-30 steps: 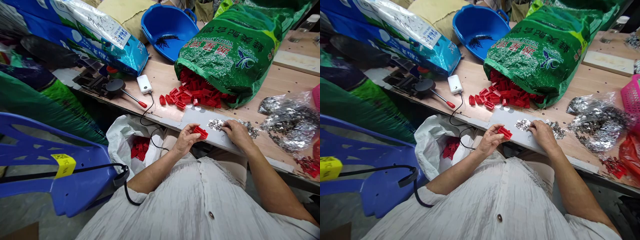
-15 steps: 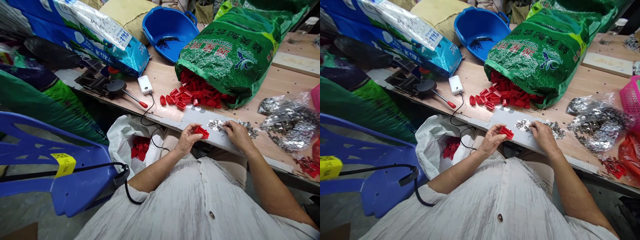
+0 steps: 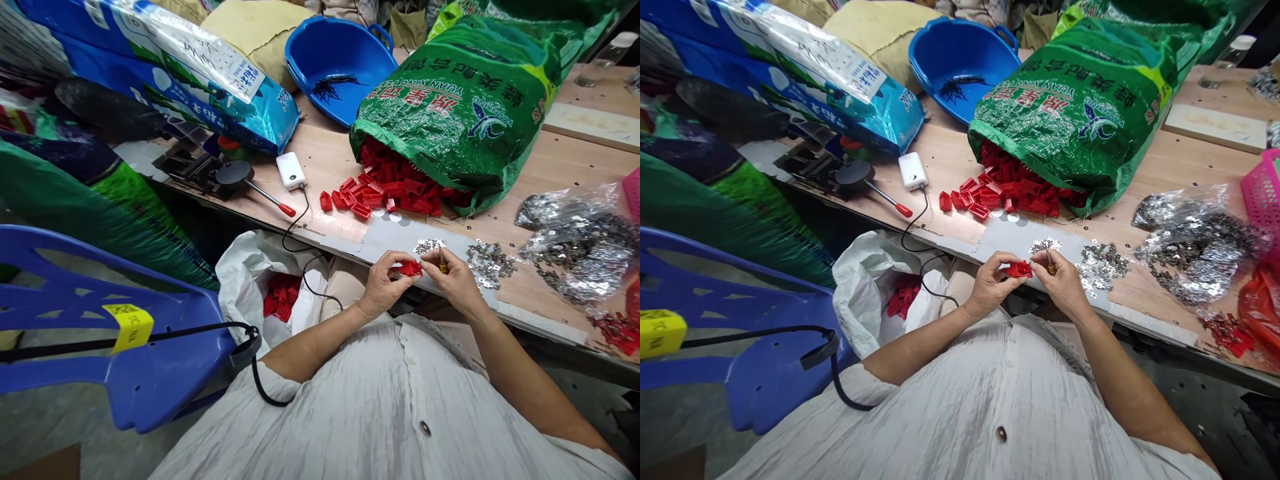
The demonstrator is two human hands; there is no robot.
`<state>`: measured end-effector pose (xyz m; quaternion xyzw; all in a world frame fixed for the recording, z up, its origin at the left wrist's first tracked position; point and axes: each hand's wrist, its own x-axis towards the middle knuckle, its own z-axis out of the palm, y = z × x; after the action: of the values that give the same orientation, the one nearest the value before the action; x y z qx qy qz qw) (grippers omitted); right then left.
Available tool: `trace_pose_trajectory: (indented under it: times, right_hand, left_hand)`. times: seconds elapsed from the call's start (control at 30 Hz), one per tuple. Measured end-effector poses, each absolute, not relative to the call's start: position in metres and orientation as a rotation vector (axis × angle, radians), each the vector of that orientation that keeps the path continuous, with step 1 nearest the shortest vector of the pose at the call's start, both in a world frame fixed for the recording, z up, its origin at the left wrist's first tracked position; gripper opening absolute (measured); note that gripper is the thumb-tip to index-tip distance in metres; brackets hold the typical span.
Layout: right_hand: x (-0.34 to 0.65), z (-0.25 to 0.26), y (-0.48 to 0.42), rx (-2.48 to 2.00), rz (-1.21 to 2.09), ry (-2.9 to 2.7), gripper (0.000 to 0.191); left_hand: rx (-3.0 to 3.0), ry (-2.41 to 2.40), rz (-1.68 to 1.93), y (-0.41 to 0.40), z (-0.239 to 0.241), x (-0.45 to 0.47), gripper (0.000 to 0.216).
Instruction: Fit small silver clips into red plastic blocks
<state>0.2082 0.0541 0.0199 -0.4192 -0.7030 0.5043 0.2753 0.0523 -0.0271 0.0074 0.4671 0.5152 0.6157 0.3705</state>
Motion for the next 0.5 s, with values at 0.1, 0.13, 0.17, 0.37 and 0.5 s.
trace_pose_trajectory:
  times: [0.1,0.13,0.17,0.37,0.5]
  right_hand:
    - [0.2079,0.0216,0.0511,-1.124,1.25,-2.011,0.027]
    - [0.2081,0.0229,0.0503,-1.126,1.208,-2.047,0.026]
    - [0.2082,0.0243,0.0495,-1.126,1.172,-2.076,0.025]
    - [0.2084,0.0278,0.0471,-1.126,1.098,-2.141,0.019]
    - [0.2091,0.0286,0.0469,-1.132,1.112,-2.148,0.021]
  left_hand:
    - [1.302,1.363,1.57,-0.0278,0.008,0.0523,0.026]
    - [1.322,1.37,1.576,-0.0279,0.0079,0.0523,0.026]
    - [1.337,1.375,1.583,-0.0279,0.0077,0.0524,0.025]
    - [1.385,1.362,1.614,-0.0274,0.005,0.0539,0.025]
    - [1.385,1.37,1.609,-0.0275,0.0054,0.0535,0.024]
